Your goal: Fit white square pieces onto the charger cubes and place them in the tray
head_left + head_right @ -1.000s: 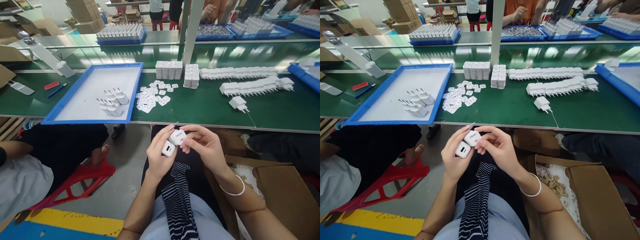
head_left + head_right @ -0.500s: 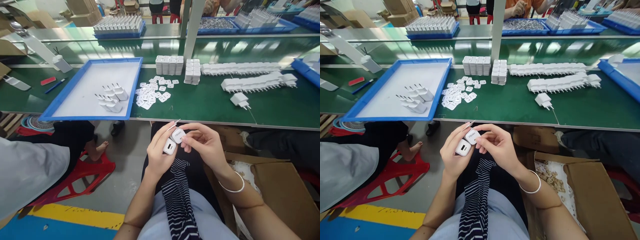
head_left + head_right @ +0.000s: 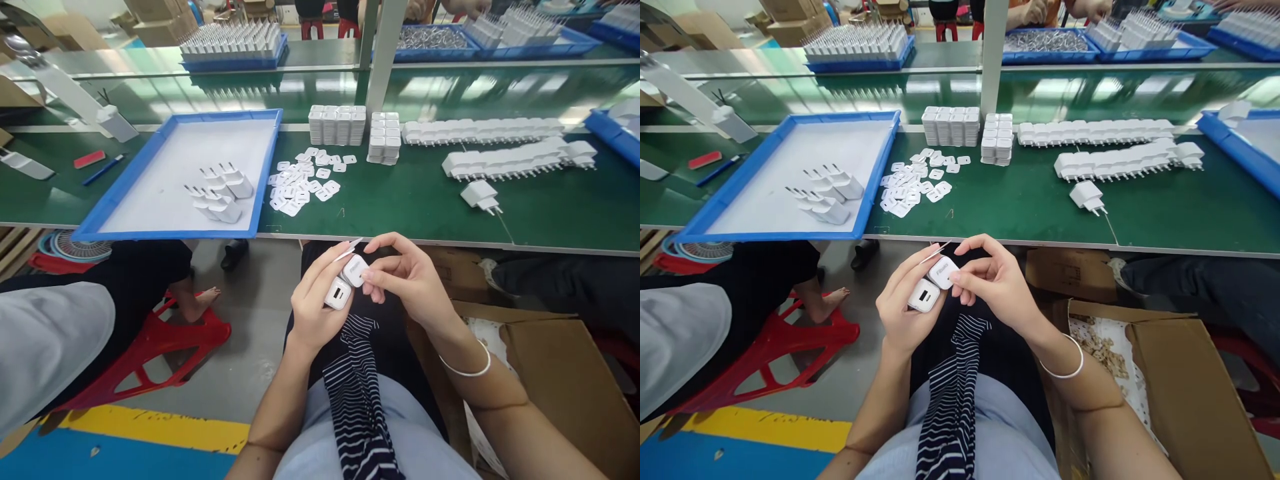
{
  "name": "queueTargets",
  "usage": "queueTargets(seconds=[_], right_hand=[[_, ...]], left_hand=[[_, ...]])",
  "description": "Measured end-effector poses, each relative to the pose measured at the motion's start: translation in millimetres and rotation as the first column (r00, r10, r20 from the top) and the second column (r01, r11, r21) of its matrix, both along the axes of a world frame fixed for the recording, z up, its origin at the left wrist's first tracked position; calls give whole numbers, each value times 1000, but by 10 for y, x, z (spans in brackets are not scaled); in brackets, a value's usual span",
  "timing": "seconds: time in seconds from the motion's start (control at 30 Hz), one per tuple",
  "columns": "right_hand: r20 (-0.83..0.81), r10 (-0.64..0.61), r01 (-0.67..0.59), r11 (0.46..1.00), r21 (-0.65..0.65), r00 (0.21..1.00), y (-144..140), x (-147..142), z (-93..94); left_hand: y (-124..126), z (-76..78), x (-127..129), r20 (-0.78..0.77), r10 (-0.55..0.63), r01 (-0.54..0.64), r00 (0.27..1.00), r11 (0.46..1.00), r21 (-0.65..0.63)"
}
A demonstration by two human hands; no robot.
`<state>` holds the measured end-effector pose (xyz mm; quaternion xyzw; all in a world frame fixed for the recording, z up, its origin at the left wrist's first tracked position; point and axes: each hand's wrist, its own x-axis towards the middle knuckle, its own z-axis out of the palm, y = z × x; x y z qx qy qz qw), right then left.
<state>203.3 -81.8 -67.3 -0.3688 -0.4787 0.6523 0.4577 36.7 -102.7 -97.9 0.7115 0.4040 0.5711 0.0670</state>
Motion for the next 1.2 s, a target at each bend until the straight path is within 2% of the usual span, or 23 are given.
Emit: queueTargets(seconds=[0.2,0.4,0.63,0.77,0.83,0.9,0.97,1.03,1.13,1.2], right_hand=[[-19,7,-7,999,-33,1000,2,-7,-7],[-2,-45,45,999,-30,999,6,-67,3],[47,-99,99,995,2,994,24,-139,-46],[141,-96,94,995,16,985,77,-140,-136],[131,-60,57,998,32,990,121,-116,-170],[72,-14,7,995,96,997,180,-76,-171],[44,12,-20,982,186,999,252,-29,-140],[84,33,-52,970,237,996,331,13,-99],[177,55,-98,964,246,983,428,54,-80],[225,-31,-36,957,287,974,454,76,-95]], left_hand=[[5,6,-16,-9,-5,5,1000,1000,7],[28,-11,-16,6,-4,4,1000,1000,-13],[19,-28,18,57,27,-22,998,996,-84],[24,-37,1,183,57,-22,982,983,-185],[32,-29,-34,269,39,31,962,968,-249],[37,-17,-79,350,-32,147,936,940,-307],[37,-10,-123,415,-109,273,903,893,-359],[36,-11,-153,459,-160,360,874,847,-391],[35,-20,-157,507,-182,418,843,814,-403],[38,-19,-139,506,-175,409,845,820,-399]])
